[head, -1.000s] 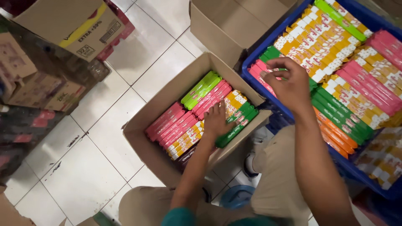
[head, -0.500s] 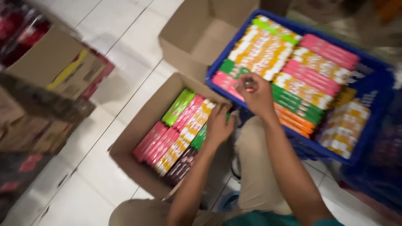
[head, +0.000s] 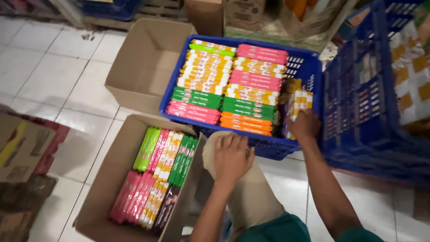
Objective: The person transfers stacks of colorful snack packets from a blue crate into a cardboard box. They arrange the packets neatly in rows, filling the box layer by layer. The person then moves the filled box aside and begins packing a second empty box.
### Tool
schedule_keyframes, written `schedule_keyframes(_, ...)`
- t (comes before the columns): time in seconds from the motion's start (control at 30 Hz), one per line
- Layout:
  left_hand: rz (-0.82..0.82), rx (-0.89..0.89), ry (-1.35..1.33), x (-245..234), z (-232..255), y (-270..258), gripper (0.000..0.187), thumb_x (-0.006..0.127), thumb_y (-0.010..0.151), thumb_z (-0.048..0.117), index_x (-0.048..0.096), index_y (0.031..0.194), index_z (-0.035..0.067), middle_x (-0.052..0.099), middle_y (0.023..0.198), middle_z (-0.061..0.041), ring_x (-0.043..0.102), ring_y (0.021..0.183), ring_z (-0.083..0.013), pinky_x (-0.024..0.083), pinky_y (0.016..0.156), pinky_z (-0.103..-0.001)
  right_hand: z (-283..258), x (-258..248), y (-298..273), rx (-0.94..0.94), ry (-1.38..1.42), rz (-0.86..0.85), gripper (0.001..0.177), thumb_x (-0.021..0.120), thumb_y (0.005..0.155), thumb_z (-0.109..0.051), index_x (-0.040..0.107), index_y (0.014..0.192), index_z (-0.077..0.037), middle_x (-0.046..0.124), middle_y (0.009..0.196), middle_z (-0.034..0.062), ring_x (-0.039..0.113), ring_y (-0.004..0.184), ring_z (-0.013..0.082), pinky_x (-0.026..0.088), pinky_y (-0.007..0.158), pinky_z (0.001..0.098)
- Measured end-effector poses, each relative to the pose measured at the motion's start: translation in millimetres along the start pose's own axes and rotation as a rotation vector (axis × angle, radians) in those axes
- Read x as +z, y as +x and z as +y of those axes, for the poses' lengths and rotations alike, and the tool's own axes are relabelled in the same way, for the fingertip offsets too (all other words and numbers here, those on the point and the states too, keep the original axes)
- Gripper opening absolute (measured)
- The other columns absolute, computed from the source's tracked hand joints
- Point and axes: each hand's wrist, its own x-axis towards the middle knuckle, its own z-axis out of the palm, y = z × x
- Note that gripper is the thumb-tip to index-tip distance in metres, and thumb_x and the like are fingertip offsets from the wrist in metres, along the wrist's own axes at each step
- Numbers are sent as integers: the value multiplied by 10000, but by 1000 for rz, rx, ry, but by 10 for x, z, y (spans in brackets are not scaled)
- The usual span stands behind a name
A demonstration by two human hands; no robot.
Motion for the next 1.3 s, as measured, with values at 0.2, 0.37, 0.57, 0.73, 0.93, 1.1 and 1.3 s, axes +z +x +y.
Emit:
schedule_keyframes(0.2,0,-2,50,-3,-48,-40,353,735,809,377,760,1056,126,733,968,-67,672,1075,-266,454,990,-505,-161,-45,-111,-13,78,-57,567,796,855,-358,665,1337,-89,596,1289,163,570,1240,406,573,910,554)
schedule_keyframes(0.37,9,-2,64,46,-33,-44,348,705,833,390,756,1061,133,734,977,-62,673,1079,-254,443,1004,-500,-221,-127,-40,-6,96,-99,503,804,853,-319,682,1292,-105,591,1264,195,597,1201,429,588,875,566)
schedule_keyframes(0.57,28,0,77,29,-35,-59,332,707,828,391,755,1049,148,735,982,-54,678,1077,-244,442,1011,-491,-268,-94,37,37,78,-66,640,769,873,-308,583,1430,-54,546,1334,207,511,1277,439,520,971,560)
schedule_keyframes(0.73,25,-15,57,0,-37,-55,318,702,844,389,756,1043,147,739,971,-49,680,1080,-243,442,1017,-493,-437,-339,-97,-40,163,-90,685,751,865,-342,549,1462,-72,508,1394,187,380,1373,499,460,992,652)
schedule_keyframes(0.93,54,0,45,60,-66,-70,315,712,829,385,751,1030,145,732,963,-54,674,1071,-250,446,1008,-489,-236,-35,90,166,366,-107,839,772,845,-252,414,1604,-268,406,1458,305,612,1182,566,543,932,628)
schedule_keyframes(1.1,38,-26,-6,109,-96,-147,336,693,835,397,763,1046,144,750,965,-64,681,1087,-256,436,1027,-503,136,807,567,51,566,286,755,851,713,-256,640,1414,-71,596,1168,303,592,1136,505,470,993,538)
schedule_keyframes(1.3,69,-99,-221,-330,-11,4,236,672,887,299,709,1006,98,658,913,-74,630,912,-332,455,828,-475,-69,-463,331,-2,1088,154,616,792,826,-102,586,1406,-83,641,1296,137,633,1080,223,534,829,352)
